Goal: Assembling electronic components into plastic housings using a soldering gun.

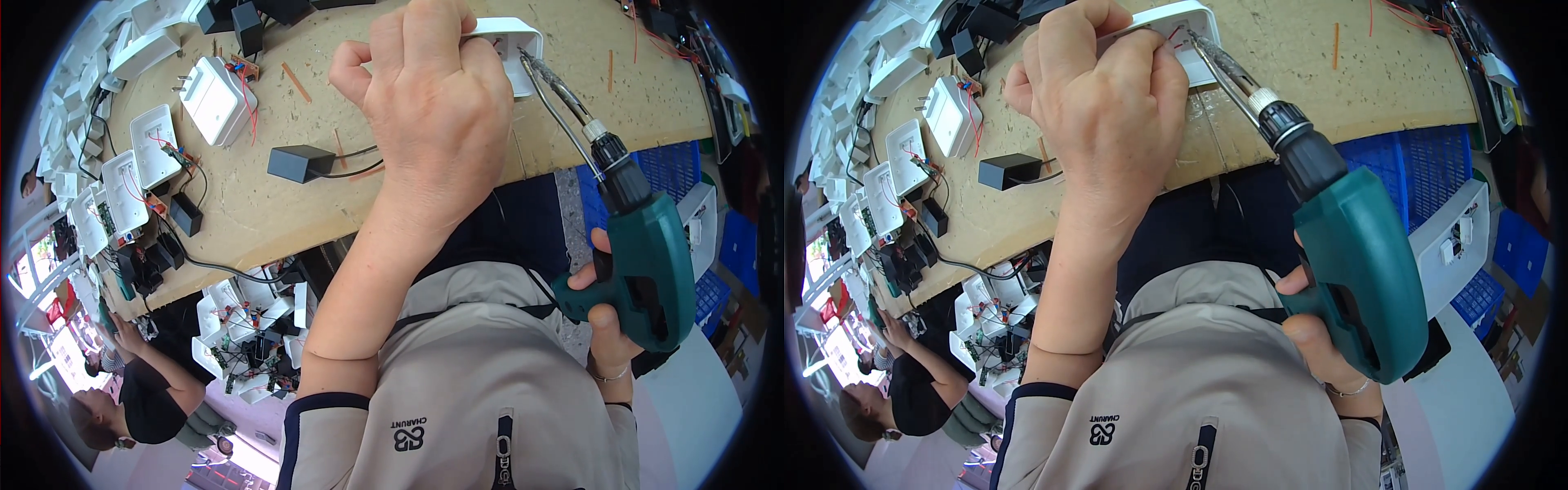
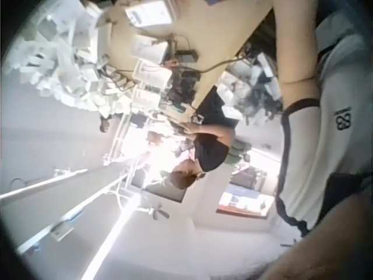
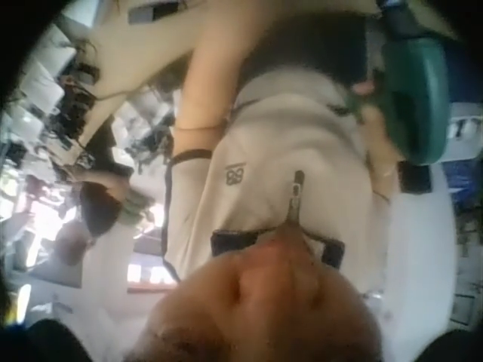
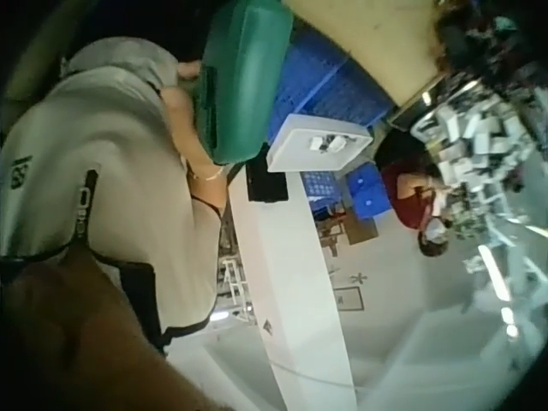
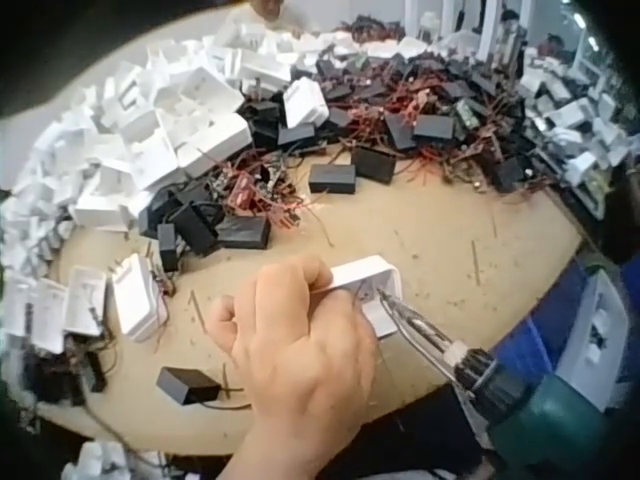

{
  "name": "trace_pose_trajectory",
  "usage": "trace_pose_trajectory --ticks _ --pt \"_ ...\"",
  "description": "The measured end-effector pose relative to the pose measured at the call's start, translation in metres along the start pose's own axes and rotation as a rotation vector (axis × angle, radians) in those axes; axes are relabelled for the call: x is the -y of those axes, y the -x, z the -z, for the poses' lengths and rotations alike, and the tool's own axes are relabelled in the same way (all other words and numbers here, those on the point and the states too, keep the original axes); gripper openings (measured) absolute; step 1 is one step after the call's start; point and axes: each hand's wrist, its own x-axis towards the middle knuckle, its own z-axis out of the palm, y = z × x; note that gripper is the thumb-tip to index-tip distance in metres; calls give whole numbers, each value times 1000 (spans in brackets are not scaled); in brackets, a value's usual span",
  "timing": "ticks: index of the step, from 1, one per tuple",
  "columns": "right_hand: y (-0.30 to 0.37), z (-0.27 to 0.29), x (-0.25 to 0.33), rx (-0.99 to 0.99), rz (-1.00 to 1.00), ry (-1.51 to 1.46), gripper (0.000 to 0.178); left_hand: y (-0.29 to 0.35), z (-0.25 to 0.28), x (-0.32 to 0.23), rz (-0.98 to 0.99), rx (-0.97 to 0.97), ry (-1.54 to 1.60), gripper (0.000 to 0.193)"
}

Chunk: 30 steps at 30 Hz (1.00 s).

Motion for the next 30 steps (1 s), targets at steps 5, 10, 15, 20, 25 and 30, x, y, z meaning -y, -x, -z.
trace_pose_trajectory --ticks 5,10,15,20,25,30 --pt "1 0 3 -39 95 13 69 -1 3 -1 24 21 50 8" --pt "-3 3 0 -78 157 -5 68 0 -1 7 -57 -139 112 10" --pt "-1 6 2 -71 157 13 67 -6 -38 19 -243 -638 242 12" --pt "2 11 -4 -34 185 70 66 -9 -49 20 -396 -1036 347 14" --pt "4 9 0 -18 129 48 66 -16 -76 29 -398 -1138 368 15" --pt "2 10 -3 -34 105 20 66 16 -23 11 -89 -422 154 11"
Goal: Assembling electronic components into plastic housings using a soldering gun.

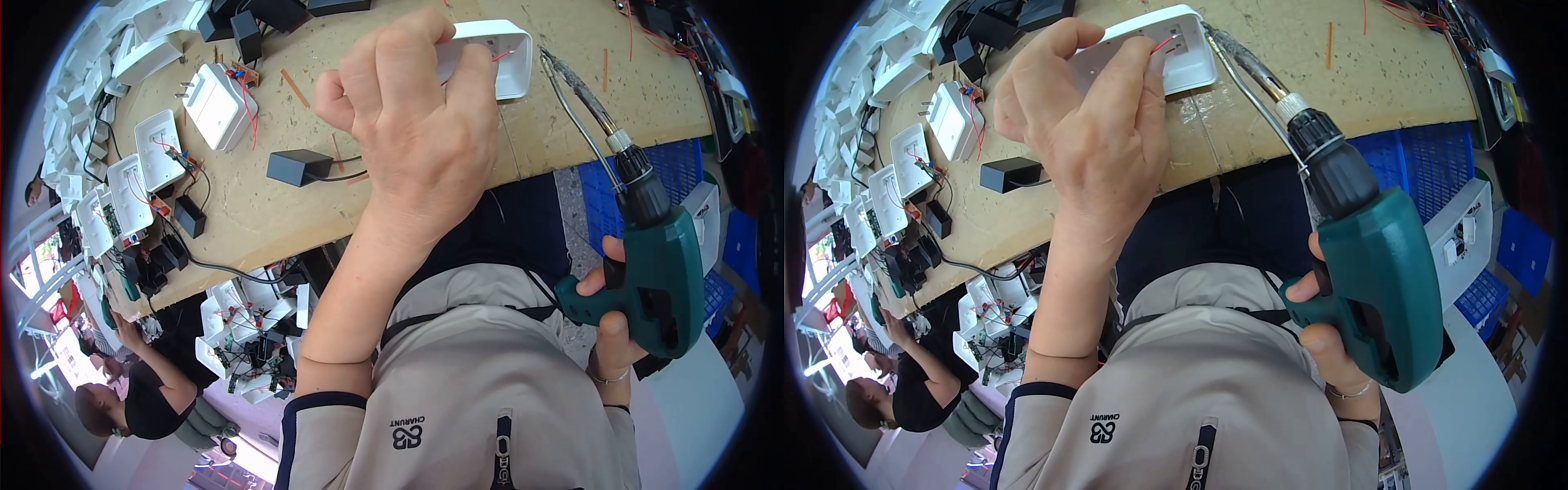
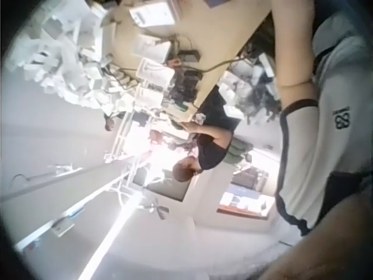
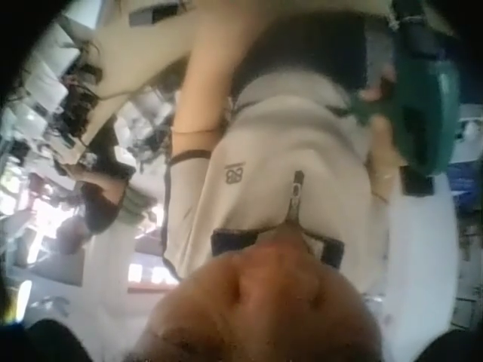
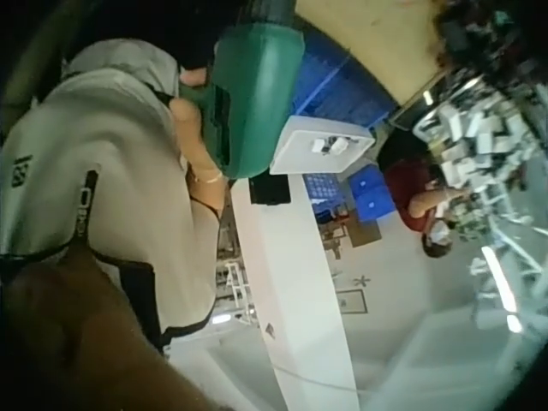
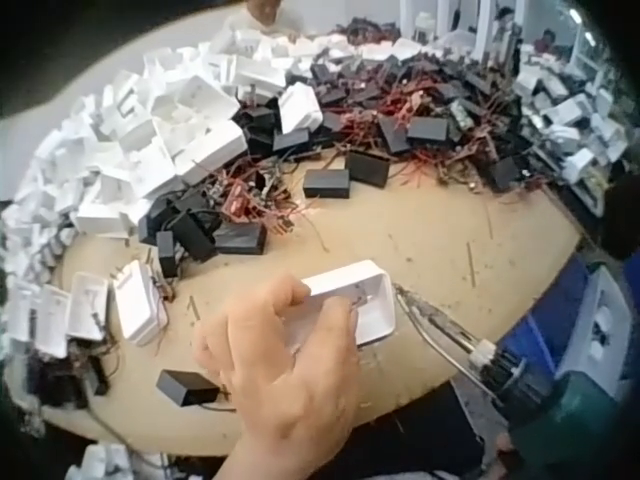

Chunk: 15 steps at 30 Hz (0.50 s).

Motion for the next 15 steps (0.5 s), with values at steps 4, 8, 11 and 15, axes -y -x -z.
trace_pose_trajectory --ticks 4,8,11,15 --pt "-1 1 -1 14 40 35 68 0 16 -3 77 282 0 12" --pt "-2 -2 -1 -23 46 18 70 4 19 -2 103 304 105 14" --pt "-2 -7 1 -67 3 -37 69 6 18 -1 80 263 114 16" --pt "0 -3 -2 -70 16 -35 70 8 17 0 69 256 105 14"
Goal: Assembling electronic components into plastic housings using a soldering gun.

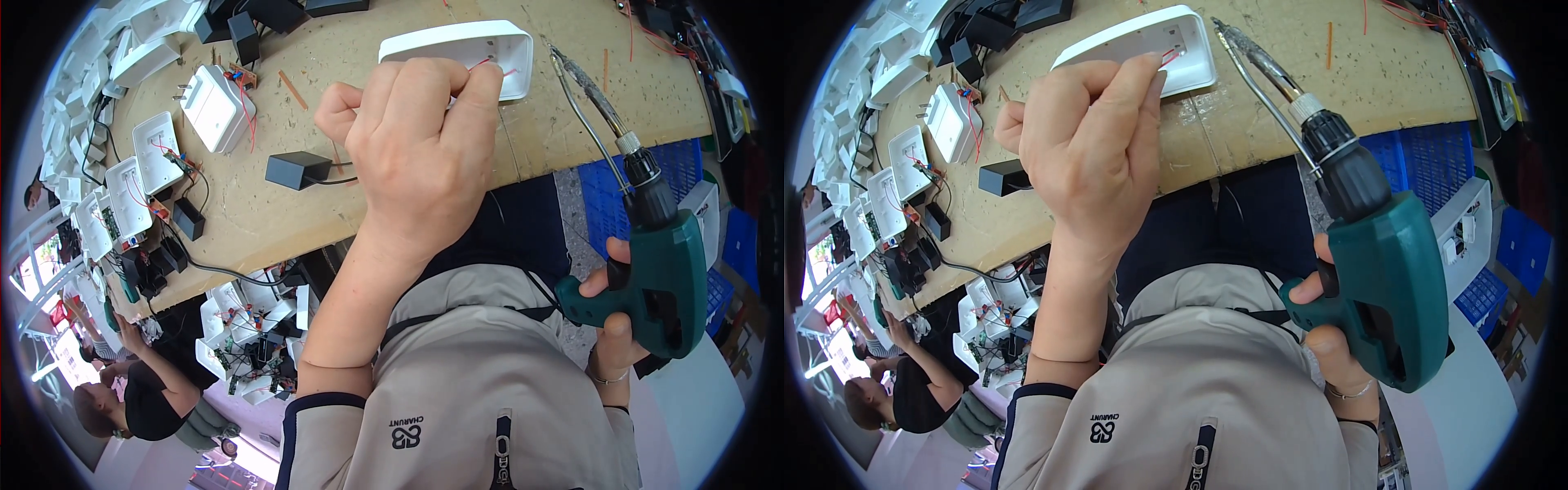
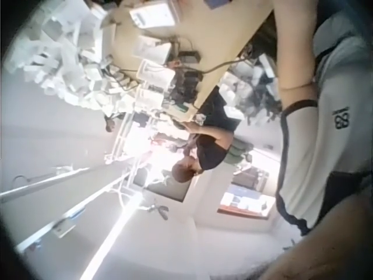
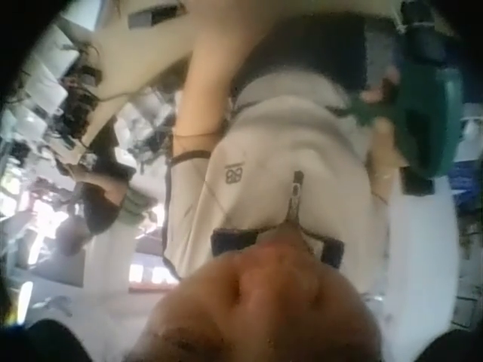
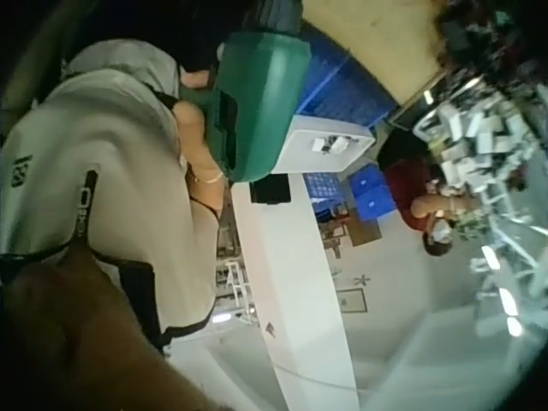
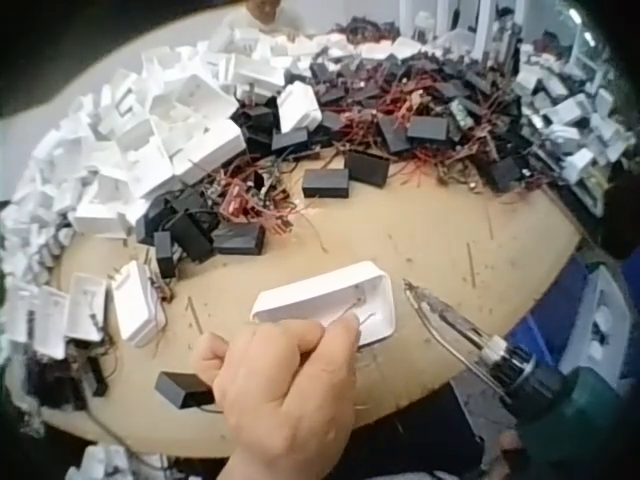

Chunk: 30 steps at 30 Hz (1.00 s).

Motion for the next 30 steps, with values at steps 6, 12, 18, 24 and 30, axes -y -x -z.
trace_pose_trajectory --ticks 6,12,18,24,30 --pt "3 4 -1 81 17 40 69 -5 -1 0 45 23 -90 14" --pt "4 1 -7 146 17 68 66 -30 9 -20 92 122 -221 20" --pt "-1 -6 -4 102 -34 41 66 -35 6 -19 222 165 -118 8" --pt "-6 -11 -4 93 -49 18 65 -28 -64 23 -272 -749 231 7" --pt "-13 -15 0 107 -61 14 64 -29 -66 25 -291 -763 224 5"
